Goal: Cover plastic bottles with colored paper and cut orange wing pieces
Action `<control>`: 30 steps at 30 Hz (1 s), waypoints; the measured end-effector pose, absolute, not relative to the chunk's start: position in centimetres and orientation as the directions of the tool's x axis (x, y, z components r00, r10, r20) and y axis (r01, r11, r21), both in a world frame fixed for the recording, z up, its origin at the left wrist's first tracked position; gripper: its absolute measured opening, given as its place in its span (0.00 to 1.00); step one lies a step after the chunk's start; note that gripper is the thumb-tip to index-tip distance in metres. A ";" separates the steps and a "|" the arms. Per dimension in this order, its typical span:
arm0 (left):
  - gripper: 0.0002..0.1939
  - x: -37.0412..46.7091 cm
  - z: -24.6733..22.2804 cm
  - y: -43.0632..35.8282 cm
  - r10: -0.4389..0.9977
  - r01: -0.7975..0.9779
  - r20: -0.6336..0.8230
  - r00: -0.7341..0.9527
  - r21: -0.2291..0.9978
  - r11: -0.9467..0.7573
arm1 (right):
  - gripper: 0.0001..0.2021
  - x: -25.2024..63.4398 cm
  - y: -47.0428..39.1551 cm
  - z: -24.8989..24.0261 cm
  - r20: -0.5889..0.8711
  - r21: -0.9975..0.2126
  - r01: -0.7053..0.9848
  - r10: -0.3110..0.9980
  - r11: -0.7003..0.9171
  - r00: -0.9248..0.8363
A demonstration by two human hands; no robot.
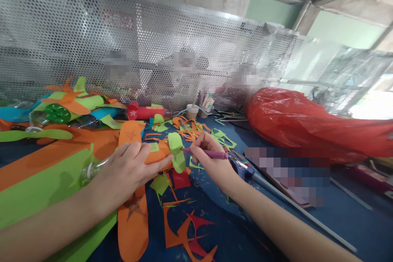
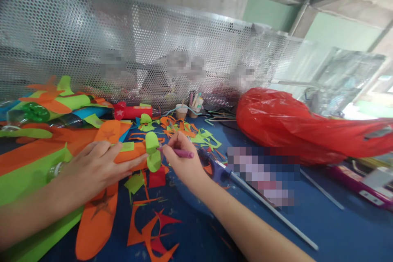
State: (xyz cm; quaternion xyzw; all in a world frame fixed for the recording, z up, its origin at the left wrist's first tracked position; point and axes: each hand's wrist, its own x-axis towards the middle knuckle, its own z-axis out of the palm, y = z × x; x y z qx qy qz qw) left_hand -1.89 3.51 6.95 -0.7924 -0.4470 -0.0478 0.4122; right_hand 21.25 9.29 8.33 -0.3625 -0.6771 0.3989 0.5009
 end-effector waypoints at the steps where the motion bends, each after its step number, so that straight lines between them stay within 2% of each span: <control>1: 0.32 -1.9 6.9 3.5 0.665 0.750 0.450 0.596 -0.607 -0.262 | 0.09 21.3 9.3 8.3 0.388 -0.903 0.101 0.892 0.418 -0.232; 12: 0.31 -2.0 6.7 3.6 0.671 0.777 0.459 0.583 -0.557 -0.294 | 0.10 20.9 9.2 8.3 0.368 -0.902 0.135 0.895 0.410 -0.253; 26: 0.37 -1.9 6.8 3.5 0.667 0.747 0.448 0.595 -0.615 -0.253 | 0.10 21.0 9.2 8.4 0.382 -0.888 0.158 0.884 0.432 -0.270; 30: 0.35 -1.8 6.9 3.6 0.678 0.744 0.437 0.591 -0.619 -0.250 | 0.10 21.0 9.2 8.3 0.380 -0.897 0.142 0.895 0.419 -0.235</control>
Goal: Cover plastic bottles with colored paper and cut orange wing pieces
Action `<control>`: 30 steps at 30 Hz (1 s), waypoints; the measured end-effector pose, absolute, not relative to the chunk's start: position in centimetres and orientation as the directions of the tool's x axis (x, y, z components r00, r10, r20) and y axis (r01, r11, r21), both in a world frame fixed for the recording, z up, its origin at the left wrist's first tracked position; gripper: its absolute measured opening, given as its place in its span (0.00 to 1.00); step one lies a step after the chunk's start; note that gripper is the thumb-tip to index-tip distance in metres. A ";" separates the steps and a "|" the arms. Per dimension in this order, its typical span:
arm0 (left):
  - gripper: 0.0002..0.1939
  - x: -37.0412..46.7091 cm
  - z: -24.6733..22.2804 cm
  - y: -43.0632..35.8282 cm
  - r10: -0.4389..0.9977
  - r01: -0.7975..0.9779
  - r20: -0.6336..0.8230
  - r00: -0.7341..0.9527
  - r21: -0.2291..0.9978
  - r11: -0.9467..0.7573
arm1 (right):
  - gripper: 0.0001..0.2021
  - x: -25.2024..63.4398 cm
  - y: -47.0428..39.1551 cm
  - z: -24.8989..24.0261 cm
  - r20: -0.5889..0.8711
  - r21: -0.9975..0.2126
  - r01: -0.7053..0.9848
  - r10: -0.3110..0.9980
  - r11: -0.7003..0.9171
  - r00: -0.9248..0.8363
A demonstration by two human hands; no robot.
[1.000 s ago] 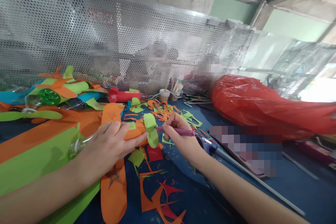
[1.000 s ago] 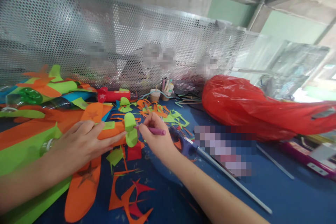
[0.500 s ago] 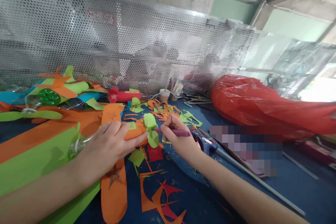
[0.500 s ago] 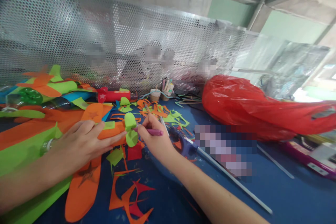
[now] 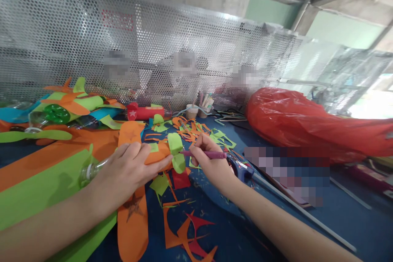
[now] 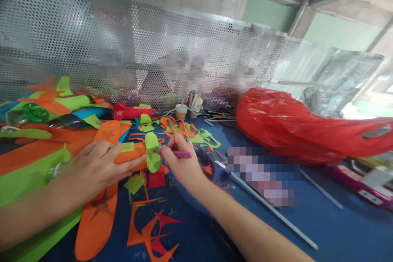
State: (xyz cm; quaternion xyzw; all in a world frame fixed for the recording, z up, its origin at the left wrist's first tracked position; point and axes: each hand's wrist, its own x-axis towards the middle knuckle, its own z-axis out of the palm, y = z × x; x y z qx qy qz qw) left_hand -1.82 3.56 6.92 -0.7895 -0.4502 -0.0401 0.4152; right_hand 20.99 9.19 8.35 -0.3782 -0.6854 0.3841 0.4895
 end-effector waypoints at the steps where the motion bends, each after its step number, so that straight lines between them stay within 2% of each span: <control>1: 0.34 -1.8 7.0 3.6 0.676 0.744 0.437 0.593 -0.619 -0.252 | 0.10 21.0 9.2 8.3 0.381 -0.899 0.136 0.897 0.416 -0.224; 9: 0.32 -1.8 7.1 3.4 0.671 0.752 0.440 0.597 -0.598 -0.277 | 0.11 20.8 9.1 7.9 0.390 -0.889 0.137 0.879 0.437 -0.275; 30: 0.33 -1.7 6.9 3.6 0.667 0.762 0.456 0.590 -0.588 -0.272 | 0.10 20.9 9.2 7.8 0.390 -0.883 0.137 0.864 0.449 -0.318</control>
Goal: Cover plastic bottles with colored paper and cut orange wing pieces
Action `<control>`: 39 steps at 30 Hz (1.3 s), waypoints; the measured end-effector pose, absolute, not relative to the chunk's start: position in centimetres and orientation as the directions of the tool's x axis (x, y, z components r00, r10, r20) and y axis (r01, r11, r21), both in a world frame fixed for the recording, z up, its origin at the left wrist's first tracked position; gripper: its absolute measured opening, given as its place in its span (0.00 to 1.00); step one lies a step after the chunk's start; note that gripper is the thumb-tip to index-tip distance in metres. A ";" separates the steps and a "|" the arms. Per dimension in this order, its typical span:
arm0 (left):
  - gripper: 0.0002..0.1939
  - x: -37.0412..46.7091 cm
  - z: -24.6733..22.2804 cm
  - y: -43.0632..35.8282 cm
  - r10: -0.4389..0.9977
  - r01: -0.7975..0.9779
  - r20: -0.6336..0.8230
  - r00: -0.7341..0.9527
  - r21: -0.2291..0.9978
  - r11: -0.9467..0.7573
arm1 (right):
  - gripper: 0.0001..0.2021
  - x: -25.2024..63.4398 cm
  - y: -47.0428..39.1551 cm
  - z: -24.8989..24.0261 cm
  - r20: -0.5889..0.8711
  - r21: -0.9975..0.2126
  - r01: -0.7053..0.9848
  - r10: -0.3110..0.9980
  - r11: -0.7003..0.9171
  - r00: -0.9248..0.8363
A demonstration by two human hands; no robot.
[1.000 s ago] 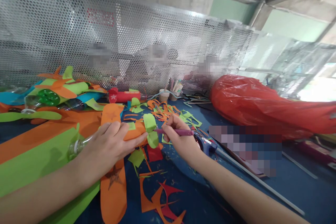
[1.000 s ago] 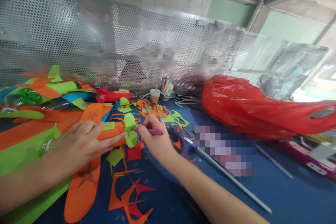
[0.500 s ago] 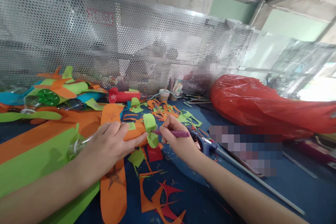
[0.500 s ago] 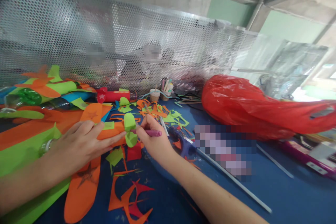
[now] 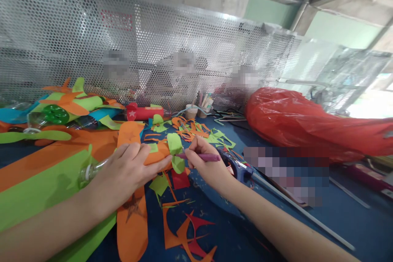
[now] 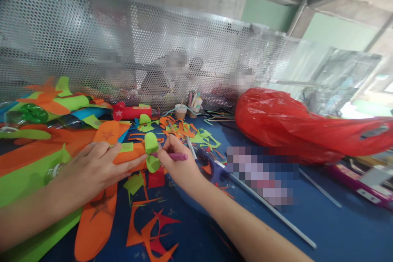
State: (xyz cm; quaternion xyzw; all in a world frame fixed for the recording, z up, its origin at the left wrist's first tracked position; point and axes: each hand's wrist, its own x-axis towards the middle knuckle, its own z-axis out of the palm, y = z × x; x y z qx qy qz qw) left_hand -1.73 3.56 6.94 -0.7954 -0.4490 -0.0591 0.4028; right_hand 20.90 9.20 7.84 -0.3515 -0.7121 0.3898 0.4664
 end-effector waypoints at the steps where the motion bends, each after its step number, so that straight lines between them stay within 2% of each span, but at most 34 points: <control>1: 0.33 -1.7 6.9 3.5 0.667 0.763 0.454 0.591 -0.583 -0.279 | 0.10 20.9 9.2 7.8 0.391 -0.884 0.133 0.864 0.448 -0.317; 12: 0.32 -1.8 7.0 3.3 0.668 0.757 0.450 0.593 -0.594 -0.272 | 0.09 20.9 9.2 7.9 0.394 -0.881 0.147 0.869 0.450 -0.299; 18: 0.33 -1.9 6.8 3.6 0.681 0.783 0.453 0.575 -0.547 -0.297 | 0.11 20.9 9.1 8.2 0.388 -0.891 0.139 0.882 0.433 -0.267; 24: 0.34 -1.9 6.9 3.5 0.682 0.759 0.439 0.585 -0.593 -0.269 | 0.08 21.1 9.0 8.5 0.377 -0.909 0.091 0.895 0.407 -0.237; 30: 0.32 -1.9 6.9 3.6 0.677 0.776 0.449 0.583 -0.554 -0.301 | 0.11 21.0 9.4 8.2 0.358 -0.912 0.122 0.904 0.393 -0.235; 39: 0.32 -2.0 6.8 3.5 0.674 0.757 0.441 0.593 -0.589 -0.282 | 0.09 20.9 9.1 8.1 0.385 -0.882 0.174 0.883 0.438 -0.268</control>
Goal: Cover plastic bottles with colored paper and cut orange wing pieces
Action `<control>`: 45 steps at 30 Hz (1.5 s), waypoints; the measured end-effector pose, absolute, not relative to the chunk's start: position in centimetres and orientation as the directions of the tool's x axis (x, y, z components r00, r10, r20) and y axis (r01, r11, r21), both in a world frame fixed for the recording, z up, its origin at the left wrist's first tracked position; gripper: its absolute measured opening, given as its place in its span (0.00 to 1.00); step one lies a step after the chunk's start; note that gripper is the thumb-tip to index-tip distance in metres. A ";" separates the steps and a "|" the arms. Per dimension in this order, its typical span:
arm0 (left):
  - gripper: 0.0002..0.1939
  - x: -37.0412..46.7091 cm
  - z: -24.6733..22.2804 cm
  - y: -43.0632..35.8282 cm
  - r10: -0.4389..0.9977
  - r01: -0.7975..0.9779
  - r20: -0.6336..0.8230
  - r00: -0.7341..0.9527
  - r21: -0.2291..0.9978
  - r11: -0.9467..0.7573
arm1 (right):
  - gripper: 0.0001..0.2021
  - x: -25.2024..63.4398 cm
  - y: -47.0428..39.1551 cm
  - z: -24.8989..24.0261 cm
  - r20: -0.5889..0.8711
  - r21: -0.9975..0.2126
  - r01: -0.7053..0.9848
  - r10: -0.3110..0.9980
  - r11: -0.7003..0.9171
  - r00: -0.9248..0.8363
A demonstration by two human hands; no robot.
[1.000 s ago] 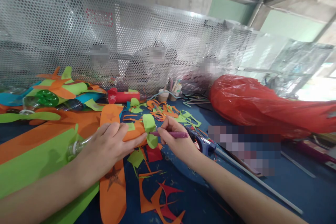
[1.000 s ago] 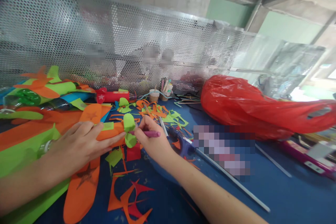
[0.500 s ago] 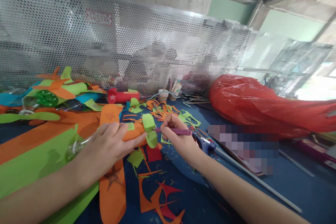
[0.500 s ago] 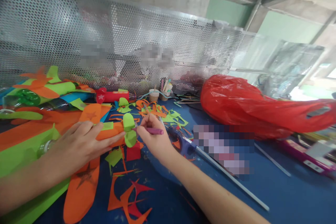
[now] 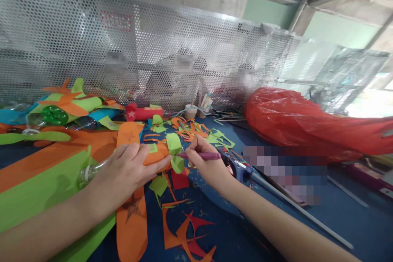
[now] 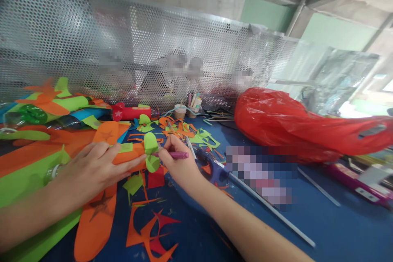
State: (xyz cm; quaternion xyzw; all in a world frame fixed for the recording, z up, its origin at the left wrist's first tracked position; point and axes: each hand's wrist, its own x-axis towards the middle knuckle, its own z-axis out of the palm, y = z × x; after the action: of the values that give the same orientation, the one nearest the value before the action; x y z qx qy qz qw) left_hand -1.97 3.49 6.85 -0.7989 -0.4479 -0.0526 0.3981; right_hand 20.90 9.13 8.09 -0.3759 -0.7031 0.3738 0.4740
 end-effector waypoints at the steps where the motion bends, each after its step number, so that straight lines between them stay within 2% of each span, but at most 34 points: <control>1: 0.32 -2.0 6.8 3.5 0.677 0.757 0.437 0.592 -0.588 -0.284 | 0.09 20.9 9.1 8.1 0.387 -0.880 0.177 0.881 0.441 -0.271; 8: 0.36 -2.0 6.6 3.7 0.688 0.749 0.428 0.585 -0.611 -0.257 | 0.10 20.8 9.3 8.0 0.416 -0.870 0.155 0.866 0.468 -0.279; 13: 0.37 -1.9 6.6 3.6 0.696 0.744 0.421 0.581 -0.623 -0.244 | 0.10 20.9 9.4 7.9 0.384 -0.884 0.173 0.885 0.434 -0.263; 22: 0.38 -1.8 6.7 3.7 0.689 0.756 0.437 0.578 -0.604 -0.251 | 0.09 20.9 9.2 8.2 0.360 -0.893 0.179 0.895 0.412 -0.264; 28: 0.37 -1.8 6.6 3.8 0.686 0.769 0.446 0.575 -0.580 -0.269 | 0.09 21.0 9.5 7.9 0.343 -0.918 0.124 0.912 0.376 -0.223; 36: 0.37 -1.9 6.6 3.6 0.706 0.776 0.432 0.561 -0.571 -0.268 | 0.10 21.0 9.5 7.8 0.371 -0.903 0.131 0.896 0.410 -0.246; 41: 0.36 -1.8 6.8 3.5 0.698 0.752 0.426 0.576 -0.611 -0.247 | 0.10 21.0 9.4 8.0 0.367 -0.895 0.162 0.893 0.415 -0.261; 45: 0.39 -1.8 6.6 3.6 0.711 0.750 0.417 0.565 -0.620 -0.232 | 0.10 21.1 9.5 8.0 0.371 -0.892 0.166 0.892 0.420 -0.258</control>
State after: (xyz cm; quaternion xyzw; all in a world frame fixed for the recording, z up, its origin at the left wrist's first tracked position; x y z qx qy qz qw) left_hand -1.84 3.64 6.61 -0.7846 -0.4655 -0.0234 0.4088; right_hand 21.06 9.49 8.02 -0.3805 -0.6955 0.3813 0.4756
